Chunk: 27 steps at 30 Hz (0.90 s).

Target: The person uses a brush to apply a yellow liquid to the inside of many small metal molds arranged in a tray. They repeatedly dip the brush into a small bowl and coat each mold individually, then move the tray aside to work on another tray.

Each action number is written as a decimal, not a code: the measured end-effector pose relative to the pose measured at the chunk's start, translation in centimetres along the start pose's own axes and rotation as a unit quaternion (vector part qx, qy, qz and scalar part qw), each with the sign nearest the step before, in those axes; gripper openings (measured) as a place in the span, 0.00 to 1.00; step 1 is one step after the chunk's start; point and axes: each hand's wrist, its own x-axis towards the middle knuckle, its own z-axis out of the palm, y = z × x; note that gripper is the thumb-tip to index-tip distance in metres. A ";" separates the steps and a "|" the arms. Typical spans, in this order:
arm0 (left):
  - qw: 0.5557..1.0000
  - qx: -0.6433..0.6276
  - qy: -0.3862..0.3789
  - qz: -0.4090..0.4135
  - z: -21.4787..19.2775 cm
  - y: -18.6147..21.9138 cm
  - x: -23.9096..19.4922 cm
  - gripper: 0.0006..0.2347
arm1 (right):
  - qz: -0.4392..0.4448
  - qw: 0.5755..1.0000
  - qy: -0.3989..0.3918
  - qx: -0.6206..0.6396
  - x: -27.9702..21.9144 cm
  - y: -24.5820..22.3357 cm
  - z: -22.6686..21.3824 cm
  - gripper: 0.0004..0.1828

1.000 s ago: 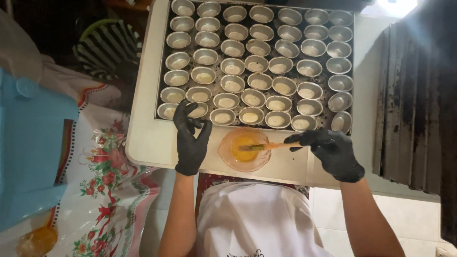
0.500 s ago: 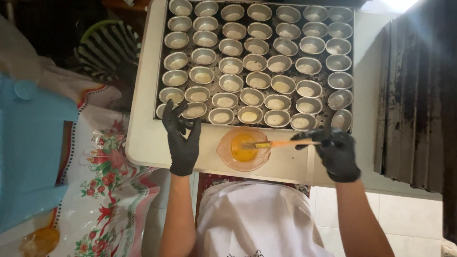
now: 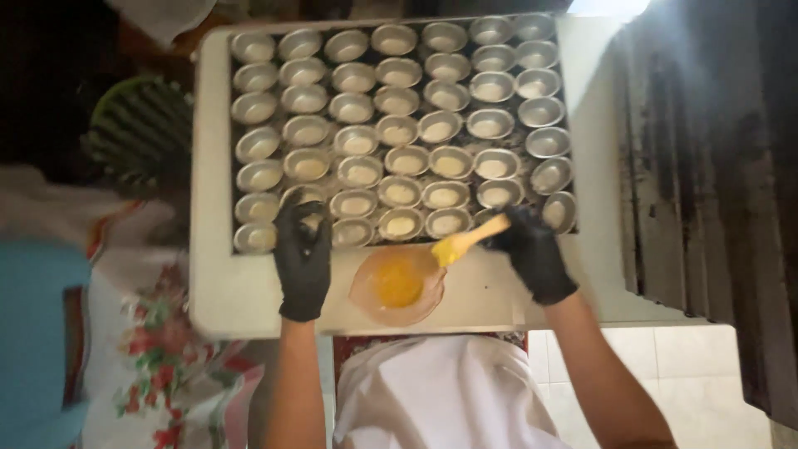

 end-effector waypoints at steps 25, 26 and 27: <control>0.826 0.403 -0.262 0.295 26.1 1.1 15.0 0.22 | -0.404 0.686 -0.300 -0.526 17.0 -20.4 12.4 0.12; 0.822 0.402 -0.268 0.302 26.3 0.7 15.1 0.22 | -0.336 0.734 -0.337 -0.485 17.4 -20.3 12.6 0.15; 0.821 0.403 -0.270 0.301 26.3 0.4 15.1 0.22 | -0.335 0.735 -0.337 -0.485 18.0 -20.4 12.5 0.15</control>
